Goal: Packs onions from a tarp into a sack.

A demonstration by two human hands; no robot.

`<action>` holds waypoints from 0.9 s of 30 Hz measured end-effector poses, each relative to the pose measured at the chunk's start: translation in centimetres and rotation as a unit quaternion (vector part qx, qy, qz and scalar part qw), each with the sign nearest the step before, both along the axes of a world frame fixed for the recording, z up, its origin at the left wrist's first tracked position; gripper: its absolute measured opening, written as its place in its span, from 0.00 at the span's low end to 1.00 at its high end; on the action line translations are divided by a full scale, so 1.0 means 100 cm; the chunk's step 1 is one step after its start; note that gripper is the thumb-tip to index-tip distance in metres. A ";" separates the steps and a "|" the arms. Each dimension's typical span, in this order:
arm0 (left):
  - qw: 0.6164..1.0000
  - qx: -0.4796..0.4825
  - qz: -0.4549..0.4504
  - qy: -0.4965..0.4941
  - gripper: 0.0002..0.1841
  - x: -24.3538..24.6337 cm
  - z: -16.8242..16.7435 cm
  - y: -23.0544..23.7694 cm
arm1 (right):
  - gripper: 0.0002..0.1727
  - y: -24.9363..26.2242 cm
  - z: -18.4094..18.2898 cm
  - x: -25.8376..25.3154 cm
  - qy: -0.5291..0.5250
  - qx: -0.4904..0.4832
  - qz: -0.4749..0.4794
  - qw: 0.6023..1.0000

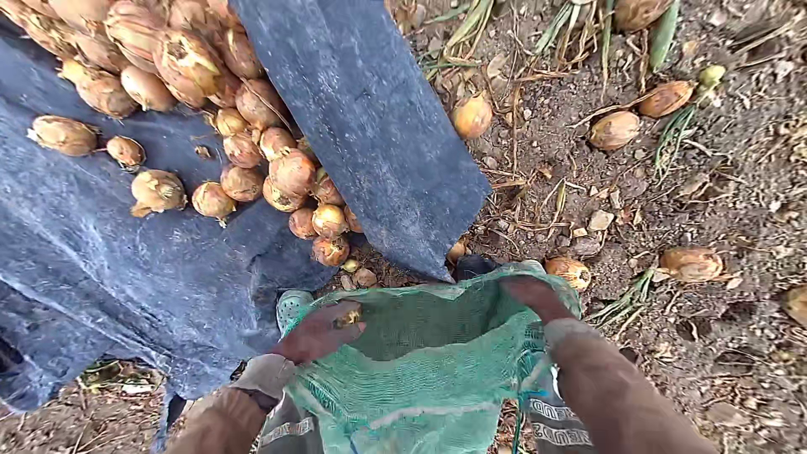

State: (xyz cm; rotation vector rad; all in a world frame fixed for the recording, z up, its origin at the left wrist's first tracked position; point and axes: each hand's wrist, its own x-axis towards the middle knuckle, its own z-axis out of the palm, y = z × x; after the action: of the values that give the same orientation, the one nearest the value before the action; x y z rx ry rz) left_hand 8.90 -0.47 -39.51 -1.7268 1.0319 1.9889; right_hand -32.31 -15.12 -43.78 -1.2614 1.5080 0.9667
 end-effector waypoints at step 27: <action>0.960 -0.228 0.086 -0.141 0.24 -0.232 -0.083 -0.458 | 0.22 -0.201 -0.036 -0.117 -0.312 -0.081 -0.665 0.674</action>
State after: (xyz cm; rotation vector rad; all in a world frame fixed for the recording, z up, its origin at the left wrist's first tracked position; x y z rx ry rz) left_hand -14.28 -46.23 -47.79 -2.3292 1.3502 1.6072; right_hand -43.97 -35.25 -47.40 -0.2160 1.4182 -0.5505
